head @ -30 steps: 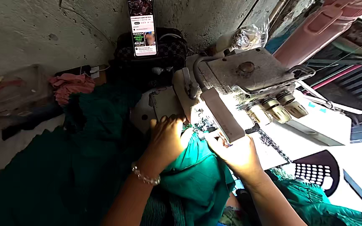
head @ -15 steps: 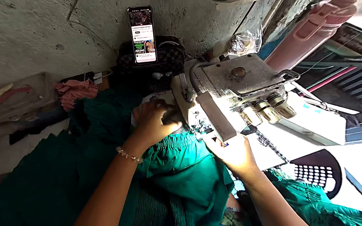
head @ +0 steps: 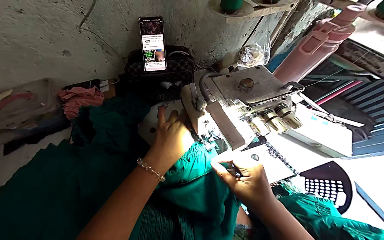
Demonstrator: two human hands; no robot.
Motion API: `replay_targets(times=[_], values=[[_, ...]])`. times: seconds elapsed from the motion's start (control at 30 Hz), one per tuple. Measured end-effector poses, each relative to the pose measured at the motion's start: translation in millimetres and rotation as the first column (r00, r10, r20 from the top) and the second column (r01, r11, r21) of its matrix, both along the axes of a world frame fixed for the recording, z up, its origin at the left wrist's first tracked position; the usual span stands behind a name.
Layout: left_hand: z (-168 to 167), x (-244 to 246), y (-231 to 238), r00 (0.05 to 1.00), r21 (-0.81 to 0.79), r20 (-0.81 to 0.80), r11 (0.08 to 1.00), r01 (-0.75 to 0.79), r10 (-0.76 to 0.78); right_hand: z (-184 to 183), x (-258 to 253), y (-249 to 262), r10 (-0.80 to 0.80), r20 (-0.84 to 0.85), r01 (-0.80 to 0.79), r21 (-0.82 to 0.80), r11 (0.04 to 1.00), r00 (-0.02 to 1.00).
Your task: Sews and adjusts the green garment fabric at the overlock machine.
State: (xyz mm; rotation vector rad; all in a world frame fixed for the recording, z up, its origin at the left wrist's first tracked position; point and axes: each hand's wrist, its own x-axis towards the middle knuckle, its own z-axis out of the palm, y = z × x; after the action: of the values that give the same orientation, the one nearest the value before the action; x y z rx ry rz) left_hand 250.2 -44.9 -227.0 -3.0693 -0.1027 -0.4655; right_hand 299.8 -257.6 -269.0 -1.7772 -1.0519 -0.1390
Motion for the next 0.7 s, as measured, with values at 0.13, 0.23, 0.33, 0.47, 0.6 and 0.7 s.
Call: replay_targets(times=[0.13,0.23,0.33,0.47,0.6,0.7], values=[[6.8,-30.9,-26.7,0.99,0.011,0.12,0.997,-0.071,0.069,-10.5,3.9,6.0,0.016,-0.029,-0.016,-0.017,1.0,0.999],[-17.8,-48.9,-58.3,0.966,0.017,0.253,0.998,-0.056,0.05,-19.3,4.1,14.5,-0.026,0.074,0.028,-0.028,0.999,0.997],[-40.8,-55.1,-51.5,0.954,-0.073,0.298,0.997,-0.009,0.03,-22.0,12.3,17.5,-0.004,0.205,0.012,-0.033,0.999,0.979],[-44.1,-55.9,-48.1,0.955,-0.11,0.291,0.994,-0.025,0.056,-16.8,20.9,17.6,0.051,0.37,-0.033,-0.055,0.998,0.928],[-40.4,-55.2,-47.6,0.954,-0.287,0.274,0.957,-0.038,0.12,-10.8,27.9,20.5,0.092,0.438,-0.073,-0.061,0.995,0.894],[-41.3,-56.3,-42.9,0.963,-0.212,0.254,0.977,-0.033,0.087,-6.7,36.1,14.3,0.095,0.463,-0.064,-0.082,0.995,0.881]])
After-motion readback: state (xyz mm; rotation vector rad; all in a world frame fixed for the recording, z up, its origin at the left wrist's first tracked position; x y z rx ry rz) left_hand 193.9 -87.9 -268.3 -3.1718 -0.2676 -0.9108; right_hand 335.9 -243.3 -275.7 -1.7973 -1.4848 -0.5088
